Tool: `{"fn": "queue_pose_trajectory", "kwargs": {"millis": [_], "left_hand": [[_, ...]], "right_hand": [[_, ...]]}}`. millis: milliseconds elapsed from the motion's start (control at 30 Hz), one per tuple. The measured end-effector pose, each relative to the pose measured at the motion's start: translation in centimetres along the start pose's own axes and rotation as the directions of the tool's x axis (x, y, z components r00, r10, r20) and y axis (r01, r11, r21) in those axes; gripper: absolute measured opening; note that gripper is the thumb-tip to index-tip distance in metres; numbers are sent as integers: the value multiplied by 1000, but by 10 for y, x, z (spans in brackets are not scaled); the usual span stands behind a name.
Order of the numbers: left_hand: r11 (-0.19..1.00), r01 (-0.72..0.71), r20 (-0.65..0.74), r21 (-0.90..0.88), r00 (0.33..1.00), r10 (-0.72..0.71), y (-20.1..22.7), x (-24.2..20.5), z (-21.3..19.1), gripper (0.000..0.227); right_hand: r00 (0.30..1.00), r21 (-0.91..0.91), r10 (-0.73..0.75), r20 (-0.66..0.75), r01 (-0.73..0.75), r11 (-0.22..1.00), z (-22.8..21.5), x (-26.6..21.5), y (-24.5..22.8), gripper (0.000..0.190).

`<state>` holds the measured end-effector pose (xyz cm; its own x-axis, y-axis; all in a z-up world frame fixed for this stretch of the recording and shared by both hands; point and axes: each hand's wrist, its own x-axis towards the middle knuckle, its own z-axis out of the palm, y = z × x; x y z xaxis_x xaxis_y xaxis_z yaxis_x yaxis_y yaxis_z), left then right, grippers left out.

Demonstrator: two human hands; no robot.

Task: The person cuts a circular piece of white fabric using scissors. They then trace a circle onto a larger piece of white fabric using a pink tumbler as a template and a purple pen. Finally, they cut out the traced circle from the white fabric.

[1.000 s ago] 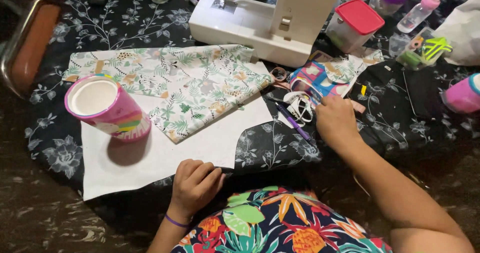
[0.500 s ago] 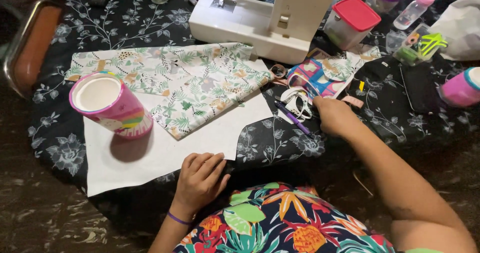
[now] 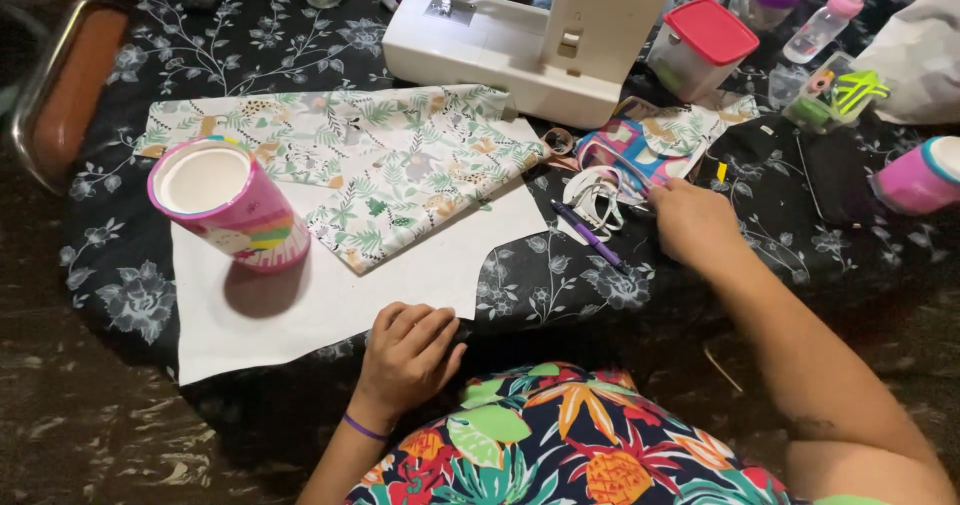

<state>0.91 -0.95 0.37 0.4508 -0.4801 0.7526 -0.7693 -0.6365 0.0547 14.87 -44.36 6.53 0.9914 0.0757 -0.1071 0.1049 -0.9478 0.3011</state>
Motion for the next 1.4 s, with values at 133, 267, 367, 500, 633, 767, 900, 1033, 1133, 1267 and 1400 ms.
{"fn": "queue_pose_trajectory", "kwargs": {"millis": [133, 267, 367, 500, 633, 767, 900, 1033, 1133, 1267, 1400], "left_hand": [[1000, -21, 9, 10, 1000, 21, -1, 4, 4, 21], [999, -45, 26, -2, 999, 45, -5, 9, 8, 23], [999, -43, 46, -10, 998, 43, -8, 11, 9, 26], [998, -60, 28, 1, 998, 60, -10, 22, 4, 27], [997, -78, -49, -15, 996, 77, -11, 31, 2, 6], [998, -39, -157, 53, 987, 47, -23, 13, 42, 10], [998, -25, -190, 65, 981, 37, -22, 19, 47, 15], [998, 5, -214, 58, 977, 8, -22, 24, 40, 14], [1000, 6, -161, -7, 987, -7, -20, 30, 24, 15], [998, -1, -96, -60, 995, -5, -19, 34, 16, 19], [998, -10, -100, -67, 995, 3, -19, 34, 17, 18]], "right_hand": [[966, 92, 97, 238, -122, 988, -70, -14, -6, 65], [977, 199, -22, 210, -21, 980, -76, -11, 19, 61], [972, 357, -28, 234, -59, 932, -90, -17, 35, 52], [970, 526, 15, 244, -146, 838, -100, -26, 51, 55], [978, 921, -17, 207, -189, 342, -57, -33, 52, 44], [983, 967, -116, 144, -164, -196, -23, -52, -2, 36], [990, 990, -59, 126, -129, -53, -15, -41, -22, 33], [970, 316, 225, 96, -244, 917, -77, -43, -13, 59], [956, -195, 229, 184, -192, 962, -100, -52, -2, 43], [985, -449, 169, -29, -164, 878, -100, -59, 22, 28], [952, -398, 282, 116, -215, 892, -166, -49, 9, 40]]}}
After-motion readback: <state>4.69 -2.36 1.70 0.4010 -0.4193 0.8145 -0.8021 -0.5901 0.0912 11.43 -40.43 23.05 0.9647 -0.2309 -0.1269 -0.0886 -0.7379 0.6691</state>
